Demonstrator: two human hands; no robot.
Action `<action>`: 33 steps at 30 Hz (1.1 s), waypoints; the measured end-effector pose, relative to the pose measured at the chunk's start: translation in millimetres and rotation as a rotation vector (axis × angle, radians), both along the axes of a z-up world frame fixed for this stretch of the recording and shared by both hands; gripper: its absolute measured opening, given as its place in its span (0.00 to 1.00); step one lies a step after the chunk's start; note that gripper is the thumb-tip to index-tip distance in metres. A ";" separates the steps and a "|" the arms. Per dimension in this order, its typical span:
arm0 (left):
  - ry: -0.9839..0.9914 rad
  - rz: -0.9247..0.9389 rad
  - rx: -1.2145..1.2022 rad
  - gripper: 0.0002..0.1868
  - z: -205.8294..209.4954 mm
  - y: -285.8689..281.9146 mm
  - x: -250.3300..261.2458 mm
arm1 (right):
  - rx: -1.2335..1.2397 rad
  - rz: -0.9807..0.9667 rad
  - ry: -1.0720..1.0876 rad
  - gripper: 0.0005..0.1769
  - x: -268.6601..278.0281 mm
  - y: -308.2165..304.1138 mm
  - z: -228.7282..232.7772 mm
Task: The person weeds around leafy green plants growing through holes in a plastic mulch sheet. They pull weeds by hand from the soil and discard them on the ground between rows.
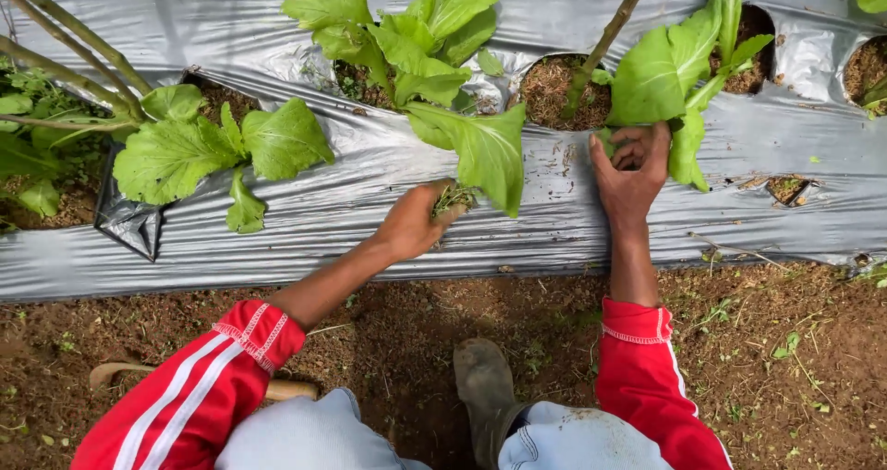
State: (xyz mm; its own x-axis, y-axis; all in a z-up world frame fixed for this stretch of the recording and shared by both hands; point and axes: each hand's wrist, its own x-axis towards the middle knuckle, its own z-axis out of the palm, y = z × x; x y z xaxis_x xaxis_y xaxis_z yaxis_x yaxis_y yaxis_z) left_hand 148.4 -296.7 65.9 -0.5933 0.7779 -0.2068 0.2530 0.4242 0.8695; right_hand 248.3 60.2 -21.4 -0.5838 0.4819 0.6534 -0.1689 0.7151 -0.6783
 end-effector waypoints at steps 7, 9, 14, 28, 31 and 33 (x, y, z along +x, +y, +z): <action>-0.061 0.147 0.011 0.24 -6.2 -77.4 14.8 | -0.006 0.146 0.022 0.41 3.9 -97.8 27.7; -0.048 0.193 0.010 0.25 25.2 -103.8 29.5 | -0.032 0.177 0.129 0.34 0.9 -112.5 7.9; -0.088 0.363 -0.032 0.29 31.0 -175.6 50.3 | 0.058 0.422 0.257 0.26 -7.5 -204.5 53.5; -0.058 0.980 0.000 0.24 -4.9 -352.5 162.6 | 0.059 1.186 0.205 0.16 -61.9 -436.1 58.5; -0.071 1.053 -0.012 0.24 -30.7 -384.6 179.4 | -0.020 1.325 0.145 0.19 -68.0 -471.3 24.0; -0.090 1.108 -0.055 0.23 -67.4 -413.0 191.0 | -0.039 1.451 -0.010 0.20 -66.4 -496.9 14.5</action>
State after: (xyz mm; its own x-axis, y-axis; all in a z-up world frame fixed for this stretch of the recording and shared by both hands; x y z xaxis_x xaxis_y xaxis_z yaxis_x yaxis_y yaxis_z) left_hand 339.4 -709.7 -1.6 -0.9354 -0.1842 -0.3018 -0.3524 0.4148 0.8389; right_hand 181.9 -436.7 -6.9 -0.5678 -0.5086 0.6472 -0.7091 -0.0971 -0.6984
